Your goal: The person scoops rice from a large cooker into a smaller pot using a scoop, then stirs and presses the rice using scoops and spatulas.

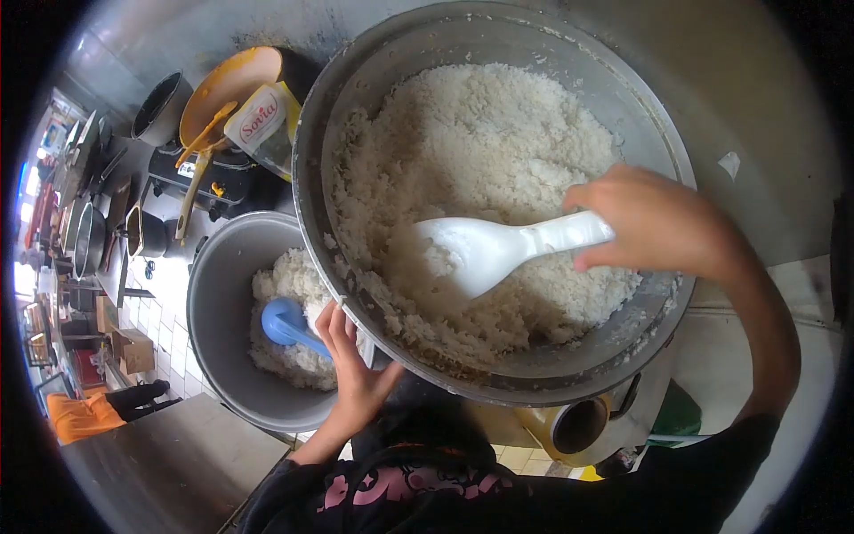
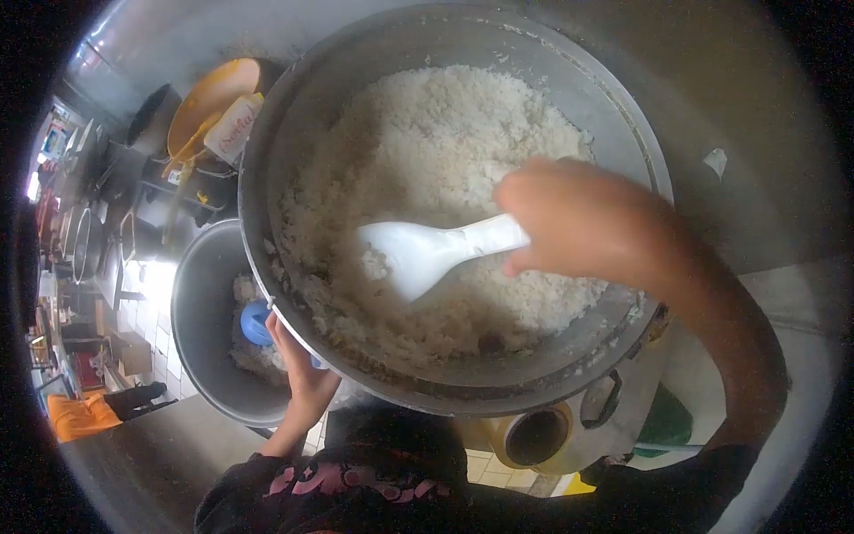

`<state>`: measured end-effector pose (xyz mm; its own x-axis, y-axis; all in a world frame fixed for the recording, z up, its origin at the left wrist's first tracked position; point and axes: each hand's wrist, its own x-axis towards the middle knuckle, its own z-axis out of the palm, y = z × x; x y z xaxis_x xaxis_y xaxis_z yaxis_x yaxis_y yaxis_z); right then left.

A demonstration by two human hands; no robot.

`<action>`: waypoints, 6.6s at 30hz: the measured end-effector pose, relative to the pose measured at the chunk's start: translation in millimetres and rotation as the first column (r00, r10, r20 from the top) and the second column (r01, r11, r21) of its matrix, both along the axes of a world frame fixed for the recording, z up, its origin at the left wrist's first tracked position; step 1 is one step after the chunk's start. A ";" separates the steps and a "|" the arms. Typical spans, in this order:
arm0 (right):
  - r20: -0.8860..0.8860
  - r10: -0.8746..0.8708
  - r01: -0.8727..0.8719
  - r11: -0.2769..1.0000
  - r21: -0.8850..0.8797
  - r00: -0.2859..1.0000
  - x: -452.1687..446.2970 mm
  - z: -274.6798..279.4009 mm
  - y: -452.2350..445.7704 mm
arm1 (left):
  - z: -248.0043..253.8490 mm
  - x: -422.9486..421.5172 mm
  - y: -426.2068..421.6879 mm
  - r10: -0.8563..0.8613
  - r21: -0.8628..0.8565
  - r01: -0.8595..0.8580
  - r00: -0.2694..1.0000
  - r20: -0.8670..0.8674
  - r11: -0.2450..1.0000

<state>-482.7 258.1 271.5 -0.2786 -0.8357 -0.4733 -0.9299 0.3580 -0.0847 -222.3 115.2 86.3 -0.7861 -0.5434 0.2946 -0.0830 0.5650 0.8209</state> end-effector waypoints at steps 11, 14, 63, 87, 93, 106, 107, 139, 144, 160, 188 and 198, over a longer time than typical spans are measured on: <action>-0.413 0.145 -0.060 0.976 0.211 0.899 13.8 27.0 -31.6 | -1.6 -10.1 -46.3 -0.113 0.208 0.115 0.993 -0.021 0.971; -0.338 -0.020 0.042 0.997 0.059 0.941 -28.7 16.5 -42.3 | -2.6 -9.0 -43.5 -0.121 0.212 0.122 0.992 -0.016 0.970; -0.225 -0.389 0.406 0.913 0.034 0.893 -157.1 -66.3 5.7 | 20.9 -9.0 -41.1 -0.091 0.171 0.059 0.978 0.187 0.983; -0.677 -0.391 0.480 0.875 -0.063 0.624 -60.2 17.8 73.9 | 11.2 -2.3 -18.2 -0.063 0.328 0.079 0.996 -0.059 0.942; -0.578 -0.453 0.561 0.827 0.010 0.678 -104.9 -38.3 61.5 | 9.8 0.9 -18.0 -0.050 0.328 0.038 0.998 0.026 0.944; -0.160 -0.661 0.679 0.699 0.224 0.733 -115.2 -53.1 60.7 | -17.8 8.1 -8.1 0.001 0.159 -0.014 0.997 0.079 0.987; -0.152 -0.644 0.660 0.714 0.233 0.750 -114.6 -51.7 61.6 | -16.4 7.0 -6.8 0.024 0.163 -0.045 0.991 0.132 0.986; -0.197 -0.456 0.487 0.701 0.520 0.868 15.5 37.5 48.5 | -26.0 11.7 -14.6 0.014 0.258 -0.029 0.998 0.059 0.966; -0.105 -0.419 0.429 0.843 0.325 0.902 32.9 60.5 67.2 | -57.6 26.7 -12.8 0.047 0.222 -0.071 0.992 0.113 0.972; 0.081 -0.919 0.923 0.384 -0.033 0.385 93.6 17.9 97.3 | -52.1 45.4 -6.1 0.072 0.307 -0.146 0.968 0.240 0.940; 0.304 -0.917 0.789 -0.018 0.614 -0.257 61.1 27.0 46.5 | -32.7 17.8 0.0 0.014 0.063 -0.023 0.990 0.141 0.998; 0.174 -0.774 0.706 0.628 0.327 0.608 99.7 33.5 46.2 | -33.2 17.2 -2.3 0.027 -0.006 -0.027 0.985 0.169 1.000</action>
